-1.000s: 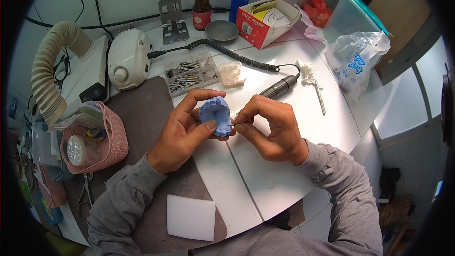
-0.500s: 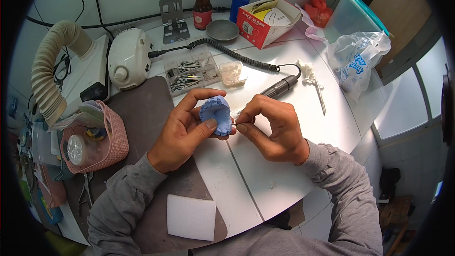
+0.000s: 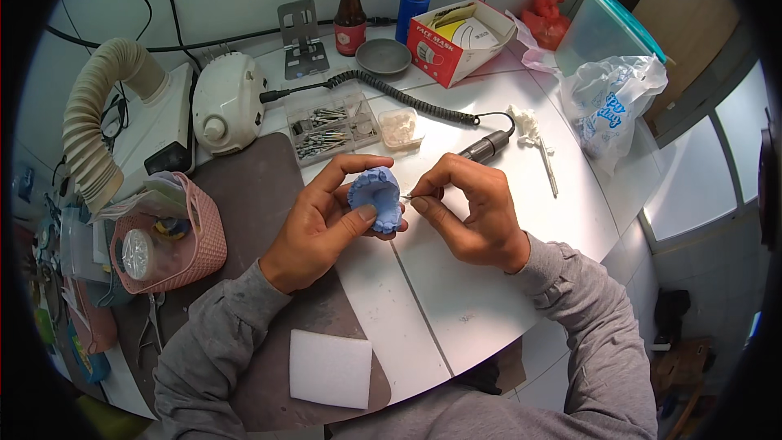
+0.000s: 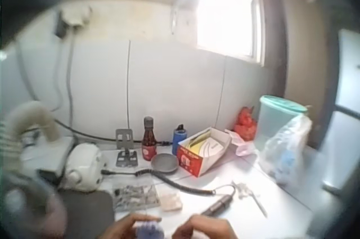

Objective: The dental technician trims a plaster dental mold using a handpiece and then cleans/refines it with a small brush and a probe.

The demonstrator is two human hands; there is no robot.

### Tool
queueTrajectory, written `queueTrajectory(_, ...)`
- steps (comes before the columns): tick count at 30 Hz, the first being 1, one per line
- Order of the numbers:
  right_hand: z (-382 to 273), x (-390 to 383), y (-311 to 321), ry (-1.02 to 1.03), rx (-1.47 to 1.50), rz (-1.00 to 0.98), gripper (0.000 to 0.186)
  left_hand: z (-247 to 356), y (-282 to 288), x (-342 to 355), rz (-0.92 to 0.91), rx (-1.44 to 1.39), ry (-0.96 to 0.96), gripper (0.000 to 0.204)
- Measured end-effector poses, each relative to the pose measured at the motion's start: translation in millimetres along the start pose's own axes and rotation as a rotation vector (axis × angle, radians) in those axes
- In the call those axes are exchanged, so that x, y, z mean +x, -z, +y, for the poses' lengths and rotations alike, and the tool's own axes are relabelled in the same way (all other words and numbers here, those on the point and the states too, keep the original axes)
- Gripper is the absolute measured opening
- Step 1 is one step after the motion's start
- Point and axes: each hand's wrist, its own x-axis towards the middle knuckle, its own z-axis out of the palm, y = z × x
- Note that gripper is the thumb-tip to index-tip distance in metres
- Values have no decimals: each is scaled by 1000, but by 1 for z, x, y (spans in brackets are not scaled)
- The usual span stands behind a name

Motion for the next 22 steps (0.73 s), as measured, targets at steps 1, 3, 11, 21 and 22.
queueTrajectory(1, 1, 0, 3, 6, 0, 2, 13, 2, -1, 0, -23, 13, -5, 58)
queueTrajectory(3, 7, 2, 7, 66, -53, 56, 13, 2, -4, 0, 23, -21, 0, 62)
queueTrajectory(11, 10, 4, 14, 252, -361, -165, 16, -6, -6, -1, 107, -142, -103, 74)
queueTrajectory(21, 3, 0, 5, 288, -468, -288, 18, -5, -4, -2, 189, -54, -156, 82)
queueTrajectory(22, 3, 7, 0, 312, -465, -291, 18, -7, -2, -1, 191, -35, -157, 88)
